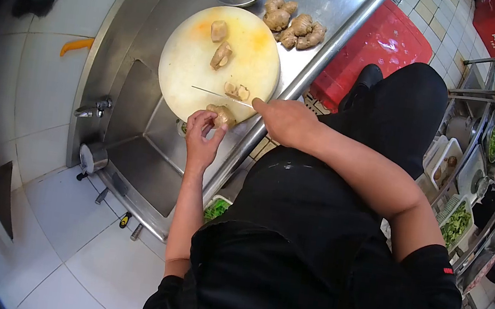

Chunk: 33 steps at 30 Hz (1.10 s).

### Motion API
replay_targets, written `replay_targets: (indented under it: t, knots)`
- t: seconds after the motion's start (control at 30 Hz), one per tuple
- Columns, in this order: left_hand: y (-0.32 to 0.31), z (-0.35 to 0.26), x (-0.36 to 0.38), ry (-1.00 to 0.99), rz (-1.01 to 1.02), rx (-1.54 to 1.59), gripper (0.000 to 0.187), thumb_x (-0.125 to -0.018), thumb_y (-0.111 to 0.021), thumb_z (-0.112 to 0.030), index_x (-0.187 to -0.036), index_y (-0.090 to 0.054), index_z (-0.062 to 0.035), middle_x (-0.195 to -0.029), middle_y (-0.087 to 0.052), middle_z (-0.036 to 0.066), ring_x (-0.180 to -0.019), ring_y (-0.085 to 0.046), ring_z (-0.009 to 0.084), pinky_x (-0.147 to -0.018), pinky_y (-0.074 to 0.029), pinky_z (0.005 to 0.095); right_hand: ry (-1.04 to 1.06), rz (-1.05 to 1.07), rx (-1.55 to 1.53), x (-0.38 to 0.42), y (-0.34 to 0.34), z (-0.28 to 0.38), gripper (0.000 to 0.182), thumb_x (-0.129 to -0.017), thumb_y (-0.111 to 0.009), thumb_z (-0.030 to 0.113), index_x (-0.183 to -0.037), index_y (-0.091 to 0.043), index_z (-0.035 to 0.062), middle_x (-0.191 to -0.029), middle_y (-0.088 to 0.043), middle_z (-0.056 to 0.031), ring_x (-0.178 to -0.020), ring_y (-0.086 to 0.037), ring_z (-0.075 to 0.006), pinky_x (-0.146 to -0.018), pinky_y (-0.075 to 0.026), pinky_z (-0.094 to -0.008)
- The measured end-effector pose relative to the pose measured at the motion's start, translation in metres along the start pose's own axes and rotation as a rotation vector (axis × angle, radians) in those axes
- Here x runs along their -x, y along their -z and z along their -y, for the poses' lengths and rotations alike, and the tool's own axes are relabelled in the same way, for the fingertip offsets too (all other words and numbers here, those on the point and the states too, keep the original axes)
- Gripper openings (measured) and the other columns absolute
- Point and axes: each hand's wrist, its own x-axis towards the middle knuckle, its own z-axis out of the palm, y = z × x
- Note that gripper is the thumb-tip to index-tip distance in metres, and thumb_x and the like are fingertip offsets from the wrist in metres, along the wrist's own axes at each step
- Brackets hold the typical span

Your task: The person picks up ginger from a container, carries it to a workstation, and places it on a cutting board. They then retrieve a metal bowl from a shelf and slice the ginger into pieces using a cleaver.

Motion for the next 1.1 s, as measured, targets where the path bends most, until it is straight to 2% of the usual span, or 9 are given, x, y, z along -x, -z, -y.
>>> replay_targets:
  t: [0.2, 0.3, 0.37, 0.43, 0.63, 0.77, 1.1]
  knots:
    - [0.005, 0.009, -0.008, 0.022, 0.066, 0.076, 0.032, -0.089, -0.076, 0.001, -0.118, -0.062, 0.0004, -0.129, -0.052, 0.01, -0.119, -0.061, 0.0236, -0.106, -0.054, 0.0376, 0.051, -0.042, 0.1, 0.029, 0.0, 0.004, 0.036, -0.089, -0.058, 0.008, -0.125, -0.054, 0.0067, -0.097, -0.069, -0.0189, -0.093, -0.072, -0.0393, -0.077, -0.057, -0.0517]
    - [0.004, 0.009, -0.007, 0.103, 0.08, 0.174, 0.034, -0.089, -0.076, 0.001, -0.119, -0.061, 0.0013, -0.127, -0.054, 0.01, -0.118, -0.064, 0.0243, -0.104, -0.055, 0.0373, 0.08, -0.055, 0.116, 0.041, 0.001, 0.003, 0.036, -0.09, -0.057, 0.009, -0.126, -0.053, 0.008, -0.097, -0.067, -0.0181, -0.089, -0.072, -0.0389, -0.076, -0.057, -0.0512]
    - [0.001, 0.005, -0.004, 0.141, 0.059, 0.111, 0.034, -0.089, -0.077, 0.0, -0.119, -0.061, 0.0014, -0.124, -0.057, 0.011, -0.116, -0.065, 0.0239, -0.099, -0.058, 0.0366, 0.095, -0.049, 0.112, 0.048, 0.002, 0.0, 0.037, -0.09, -0.057, 0.01, -0.127, -0.053, 0.0088, -0.098, -0.066, -0.0179, -0.087, -0.072, -0.0386, -0.075, -0.057, -0.0512]
    - [-0.001, 0.002, -0.005, 0.151, 0.053, 0.084, 0.034, -0.089, -0.077, -0.001, -0.119, -0.061, 0.0015, -0.123, -0.059, 0.012, -0.114, -0.066, 0.0237, -0.098, -0.058, 0.0363, 0.098, -0.101, 0.124, 0.053, 0.003, -0.003, 0.024, -0.096, -0.055, 0.014, -0.119, -0.055, 0.0103, -0.092, -0.064, -0.0164, -0.079, -0.07, -0.0382, -0.068, -0.056, -0.0514]
    - [-0.007, -0.008, -0.006, 0.18, 0.005, 0.021, 0.041, -0.089, -0.078, -0.005, -0.126, -0.062, 0.0008, -0.121, -0.062, 0.013, -0.111, -0.068, 0.0228, -0.095, -0.06, 0.0361, 0.097, -0.063, 0.202, 0.07, 0.019, -0.003, 0.022, -0.095, -0.055, 0.014, -0.117, -0.055, 0.0104, -0.09, -0.063, -0.0151, -0.074, -0.07, -0.0368, -0.064, -0.056, -0.0491]
    - [-0.008, -0.001, -0.008, 0.165, 0.0, 0.054, 0.048, -0.089, -0.08, -0.008, -0.133, -0.061, 0.0007, -0.122, -0.064, 0.014, -0.109, -0.068, 0.022, -0.093, -0.061, 0.0357, 0.102, -0.083, 0.214, 0.071, 0.019, -0.002, 0.022, -0.095, -0.056, 0.014, -0.116, -0.055, 0.0101, -0.089, -0.063, -0.0152, -0.072, -0.07, -0.0362, -0.063, -0.056, -0.048]
    - [-0.006, -0.01, -0.01, 0.251, 0.012, 0.073, 0.049, -0.087, -0.082, -0.008, -0.131, -0.063, 0.0017, -0.115, -0.069, 0.012, -0.105, -0.068, 0.0187, -0.09, -0.062, 0.0345, 0.058, 0.039, 0.262, 0.062, 0.023, 0.007, 0.023, -0.097, -0.049, 0.01, -0.12, -0.052, 0.0073, -0.093, -0.066, -0.0152, -0.078, -0.071, -0.0356, -0.067, -0.057, -0.0474]
